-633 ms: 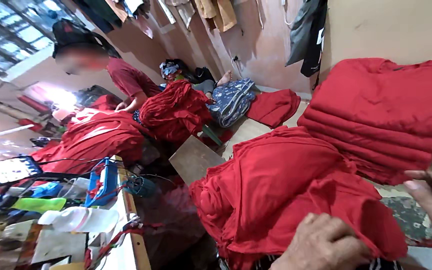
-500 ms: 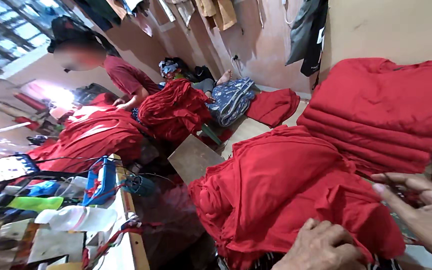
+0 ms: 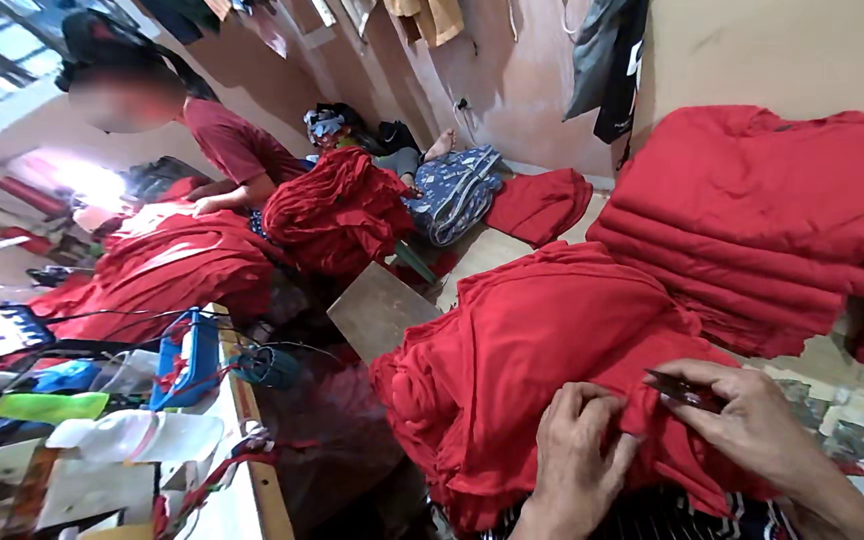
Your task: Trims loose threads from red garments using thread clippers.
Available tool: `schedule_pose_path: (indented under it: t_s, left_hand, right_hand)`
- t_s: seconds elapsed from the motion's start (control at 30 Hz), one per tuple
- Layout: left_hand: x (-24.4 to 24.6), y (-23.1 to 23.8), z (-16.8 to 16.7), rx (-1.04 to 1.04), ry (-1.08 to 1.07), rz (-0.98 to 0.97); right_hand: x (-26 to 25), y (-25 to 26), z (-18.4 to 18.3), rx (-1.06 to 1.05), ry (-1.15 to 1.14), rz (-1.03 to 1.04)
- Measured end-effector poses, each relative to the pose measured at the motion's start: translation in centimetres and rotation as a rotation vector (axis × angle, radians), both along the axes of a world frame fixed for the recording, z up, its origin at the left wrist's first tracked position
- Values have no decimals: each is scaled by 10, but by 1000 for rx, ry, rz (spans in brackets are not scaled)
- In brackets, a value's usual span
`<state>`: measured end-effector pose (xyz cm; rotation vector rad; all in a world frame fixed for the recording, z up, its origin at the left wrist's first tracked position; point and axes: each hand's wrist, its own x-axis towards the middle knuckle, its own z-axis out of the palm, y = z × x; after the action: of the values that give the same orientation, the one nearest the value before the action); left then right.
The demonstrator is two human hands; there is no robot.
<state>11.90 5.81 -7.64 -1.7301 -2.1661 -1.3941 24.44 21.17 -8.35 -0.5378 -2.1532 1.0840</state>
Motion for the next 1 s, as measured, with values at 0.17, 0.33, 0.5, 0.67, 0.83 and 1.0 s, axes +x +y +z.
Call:
schedule_pose_path:
  t_s: [0.17,0.33,0.5,0.67,0.83,1.0]
  left_hand:
    - [-3,1,-3,92,-200,-105]
    - [1,2,-1,55,-164,-121]
    - [12,3,13,20,-69,-142]
    - [14,13,6,106,45,-117]
    - [7,14,10,112,-351,-173]
    - [4,11,16,24,-440,-104]
  right_hand:
    - [9,0,21,-425,295,31]
    - [17,5,21,-601,457,107]
    - [15,-3,34,-682,444,32]
    - [17,8,9,-580,438,84]
    - [16,6,9,-529,341,-86]
    - [13,-2,25,-588,305,-200]
